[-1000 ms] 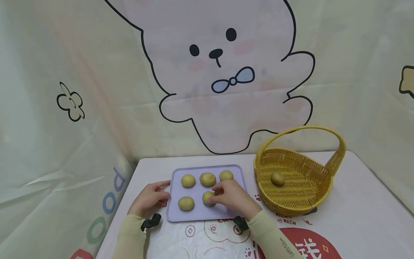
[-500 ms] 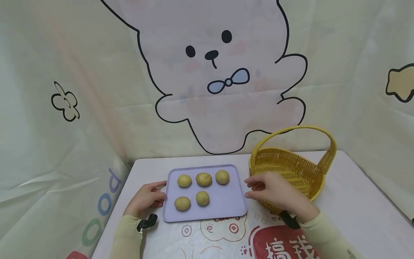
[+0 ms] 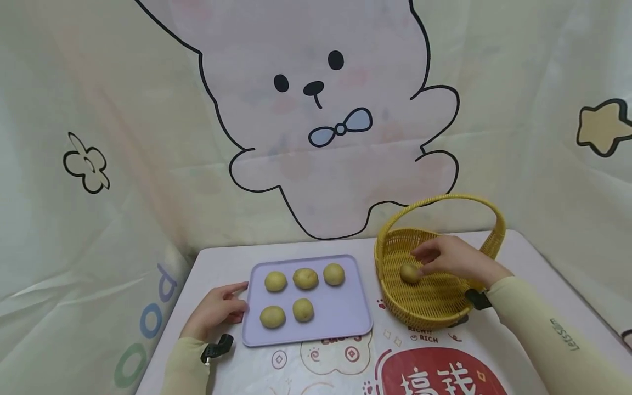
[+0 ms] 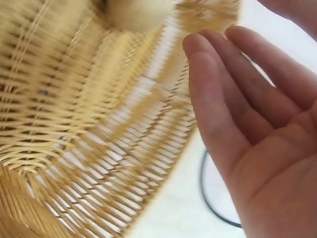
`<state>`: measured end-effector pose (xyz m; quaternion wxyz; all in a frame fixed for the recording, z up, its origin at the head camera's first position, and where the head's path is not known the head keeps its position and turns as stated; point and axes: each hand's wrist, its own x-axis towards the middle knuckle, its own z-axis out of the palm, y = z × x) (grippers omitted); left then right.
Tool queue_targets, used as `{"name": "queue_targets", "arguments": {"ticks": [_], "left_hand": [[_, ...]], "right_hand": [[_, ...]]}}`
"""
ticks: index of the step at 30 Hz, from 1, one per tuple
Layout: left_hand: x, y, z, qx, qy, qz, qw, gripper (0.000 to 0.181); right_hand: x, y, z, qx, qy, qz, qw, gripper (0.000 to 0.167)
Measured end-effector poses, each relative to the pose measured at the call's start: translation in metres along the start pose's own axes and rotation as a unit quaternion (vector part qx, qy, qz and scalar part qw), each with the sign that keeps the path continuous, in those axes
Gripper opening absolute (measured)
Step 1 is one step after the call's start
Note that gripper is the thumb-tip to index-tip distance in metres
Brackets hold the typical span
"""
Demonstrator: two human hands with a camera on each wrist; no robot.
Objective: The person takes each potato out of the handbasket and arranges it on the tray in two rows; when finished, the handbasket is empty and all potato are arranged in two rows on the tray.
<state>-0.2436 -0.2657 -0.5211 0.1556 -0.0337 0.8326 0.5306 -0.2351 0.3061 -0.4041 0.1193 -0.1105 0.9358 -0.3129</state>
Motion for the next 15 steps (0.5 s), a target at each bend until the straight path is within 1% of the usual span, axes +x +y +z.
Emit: {"name": "queue_targets", "arguments": {"ticks": [4,9,12,15], "left_hand": [[-0.003,-0.003,-0.003,0.002,-0.001,0.0,1.0,0.074],[-0.002,-0.005,-0.001,-0.002,-0.009,0.009,0.9999,0.074],[0.001,-0.005,0.001,-0.006,-0.002,0.009,0.9999,0.073],[0.002,-0.004,0.002,-0.012,0.004,0.004,0.9999,0.072]], "right_hand": [[0.015,0.013,0.005,0.021,-0.027,0.015,0.9993,0.055],[0.026,0.022,0.01,0.01,-0.045,0.031,0.9984,0.053],[0.029,0.026,0.01,-0.006,-0.051,0.028,0.9983,0.054],[0.032,0.028,0.009,-0.019,-0.06,0.013,0.9979,0.057]]}}
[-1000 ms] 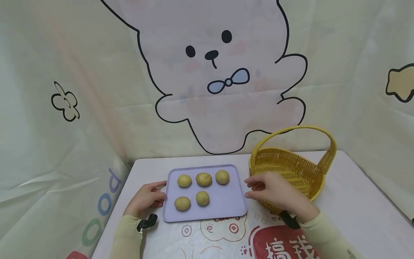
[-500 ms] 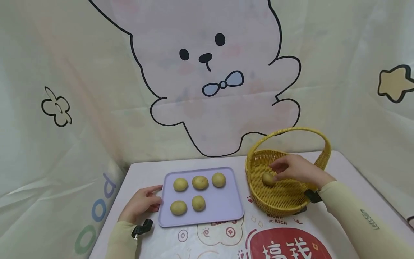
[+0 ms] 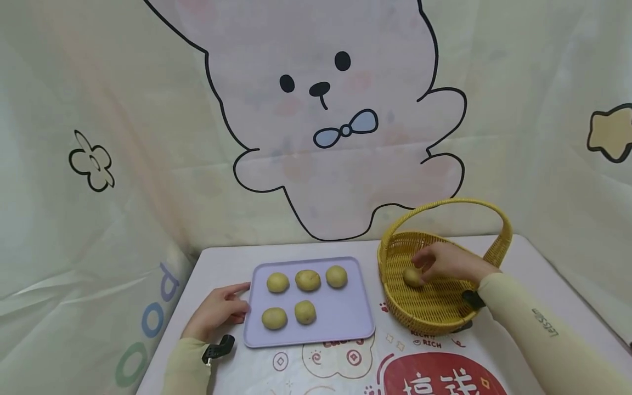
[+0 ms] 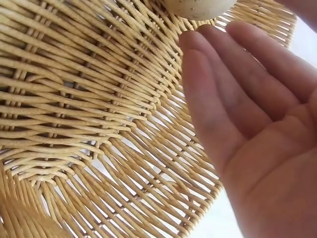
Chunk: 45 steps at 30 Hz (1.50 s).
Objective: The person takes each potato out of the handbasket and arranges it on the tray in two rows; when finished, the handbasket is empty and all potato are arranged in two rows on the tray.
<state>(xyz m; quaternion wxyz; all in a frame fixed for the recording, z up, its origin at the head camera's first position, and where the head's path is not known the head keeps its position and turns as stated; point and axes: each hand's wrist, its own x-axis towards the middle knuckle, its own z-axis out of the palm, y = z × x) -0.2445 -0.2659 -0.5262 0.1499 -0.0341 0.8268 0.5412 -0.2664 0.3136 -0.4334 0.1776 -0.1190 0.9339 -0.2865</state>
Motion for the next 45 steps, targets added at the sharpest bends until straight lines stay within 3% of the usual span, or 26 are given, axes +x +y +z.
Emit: {"name": "queue_targets", "arguments": {"ticks": [12,28,33,38,45], "left_hand": [[-0.001,0.004,0.0,0.005,-0.002,0.004,1.0,0.072],[-0.003,0.004,0.005,0.008,0.002,0.001,1.0,0.072],[-0.002,0.004,0.004,0.012,0.003,-0.006,0.9999,0.072],[-0.003,0.003,0.002,0.018,0.009,-0.016,0.9997,0.071],[-0.001,0.005,0.001,0.019,0.002,-0.008,0.9998,0.069]], "right_hand": [[0.009,0.004,0.002,-0.018,-0.015,-0.009,0.9997,0.051],[0.007,-0.005,0.003,-0.052,-0.005,-0.016,0.9985,0.042],[-0.004,-0.01,-0.002,-0.059,0.013,-0.01,0.9981,0.043],[-0.022,-0.028,-0.007,-0.024,0.031,0.002,0.9992,0.049],[-0.051,-0.051,-0.002,-0.03,0.06,-0.029,0.9973,0.052]]}}
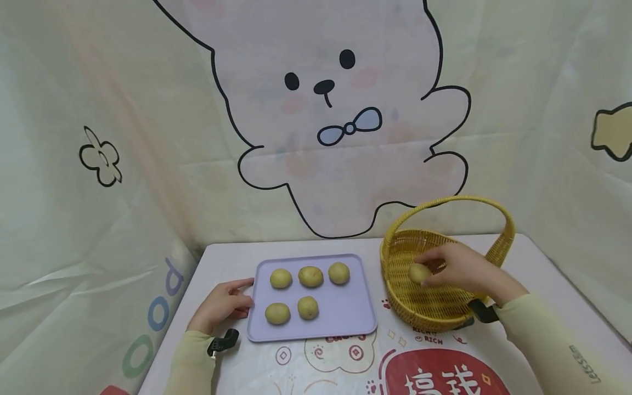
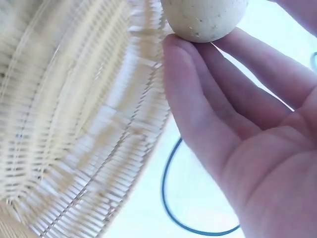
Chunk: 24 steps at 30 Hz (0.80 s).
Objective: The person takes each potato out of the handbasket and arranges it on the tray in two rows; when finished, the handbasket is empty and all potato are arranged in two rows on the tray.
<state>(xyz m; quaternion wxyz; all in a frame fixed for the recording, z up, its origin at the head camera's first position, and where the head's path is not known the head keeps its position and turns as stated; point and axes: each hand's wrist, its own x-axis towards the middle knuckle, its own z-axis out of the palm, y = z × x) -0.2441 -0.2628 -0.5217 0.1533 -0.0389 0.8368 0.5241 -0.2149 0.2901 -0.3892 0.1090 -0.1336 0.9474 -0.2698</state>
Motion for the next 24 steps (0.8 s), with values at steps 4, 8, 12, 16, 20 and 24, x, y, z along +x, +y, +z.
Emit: {"name": "queue_targets", "arguments": {"ticks": [4,8,12,16,20,24], "left_hand": [[0.002,-0.001,0.0,0.004,-0.001,-0.002,1.0,0.07],[0.002,-0.002,-0.001,0.003,0.003,-0.008,1.0,0.071],[0.001,-0.002,-0.002,-0.001,0.007,-0.012,0.9999,0.07],[0.001,-0.002,-0.003,-0.003,0.013,-0.014,0.9998,0.069],[0.001,-0.002,-0.002,-0.006,0.009,-0.003,0.9999,0.07],[0.0,-0.002,-0.001,-0.007,0.002,0.007,0.9999,0.069]], "right_hand": [[-0.013,-0.013,0.005,-0.007,0.01,-0.01,0.9999,0.05],[-0.019,-0.028,0.015,-0.004,0.011,-0.016,0.9998,0.048],[-0.019,-0.043,0.026,0.019,0.019,-0.028,0.9993,0.048],[-0.013,-0.059,0.042,0.048,0.023,-0.059,0.9968,0.047],[-0.002,-0.075,0.064,0.069,0.018,-0.074,0.9948,0.05],[0.012,-0.086,0.086,0.066,0.02,-0.076,0.9947,0.05]]}}
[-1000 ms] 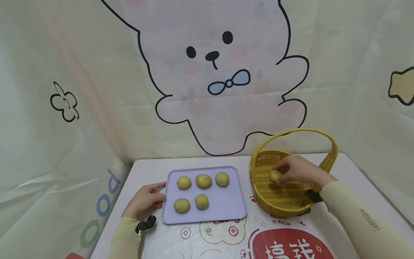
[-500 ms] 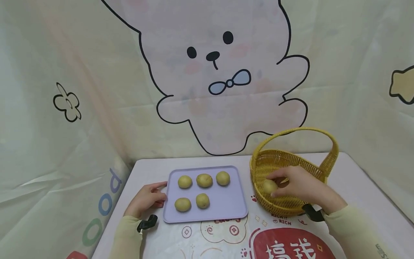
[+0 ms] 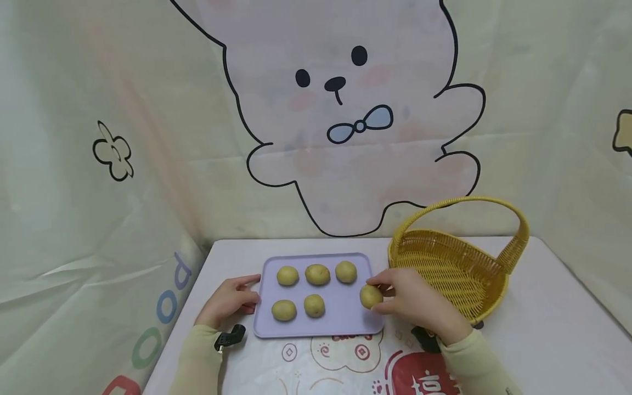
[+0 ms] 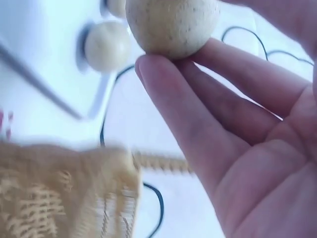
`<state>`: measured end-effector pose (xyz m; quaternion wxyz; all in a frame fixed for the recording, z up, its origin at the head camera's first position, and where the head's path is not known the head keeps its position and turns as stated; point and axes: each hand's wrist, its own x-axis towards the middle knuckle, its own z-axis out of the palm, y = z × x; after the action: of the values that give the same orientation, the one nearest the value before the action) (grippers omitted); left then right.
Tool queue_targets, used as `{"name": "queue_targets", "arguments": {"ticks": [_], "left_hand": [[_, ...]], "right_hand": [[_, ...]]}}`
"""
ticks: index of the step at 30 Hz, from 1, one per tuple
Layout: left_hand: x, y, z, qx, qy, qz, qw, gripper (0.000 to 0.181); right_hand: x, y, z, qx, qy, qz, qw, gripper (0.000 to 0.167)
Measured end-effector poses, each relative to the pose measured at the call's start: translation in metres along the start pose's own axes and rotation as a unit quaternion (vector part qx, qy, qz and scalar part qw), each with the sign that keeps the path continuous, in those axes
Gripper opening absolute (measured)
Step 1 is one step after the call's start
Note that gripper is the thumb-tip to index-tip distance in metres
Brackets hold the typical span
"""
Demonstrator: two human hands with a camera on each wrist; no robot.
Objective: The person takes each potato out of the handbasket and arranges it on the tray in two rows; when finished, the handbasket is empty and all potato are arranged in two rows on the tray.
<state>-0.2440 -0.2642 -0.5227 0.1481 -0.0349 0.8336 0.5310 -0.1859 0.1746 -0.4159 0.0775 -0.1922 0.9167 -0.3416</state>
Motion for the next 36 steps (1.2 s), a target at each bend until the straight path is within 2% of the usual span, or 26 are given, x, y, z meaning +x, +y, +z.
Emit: {"name": "queue_targets", "arguments": {"ticks": [6,10,16,21,36], "left_hand": [[0.0,0.0,0.0,-0.005,0.004,0.0,1.0,0.069],[0.002,-0.001,0.002,-0.008,0.005,-0.003,0.9999,0.07],[0.003,0.0,0.004,-0.009,-0.01,0.003,0.9999,0.071],[0.002,-0.001,0.001,-0.003,0.002,0.0,1.0,0.07],[0.002,0.0,0.002,0.006,0.01,-0.007,0.9999,0.067]], "right_hand": [[0.02,-0.001,0.028,-0.011,0.012,-0.016,0.9997,0.048],[0.027,0.002,0.044,-0.015,0.023,0.0,0.9996,0.05],[0.034,0.006,0.061,-0.027,0.028,0.015,0.9991,0.05],[0.042,0.007,0.068,-0.05,0.041,-0.001,0.9979,0.047],[0.045,0.008,0.076,-0.058,0.048,0.016,0.997,0.049]]}}
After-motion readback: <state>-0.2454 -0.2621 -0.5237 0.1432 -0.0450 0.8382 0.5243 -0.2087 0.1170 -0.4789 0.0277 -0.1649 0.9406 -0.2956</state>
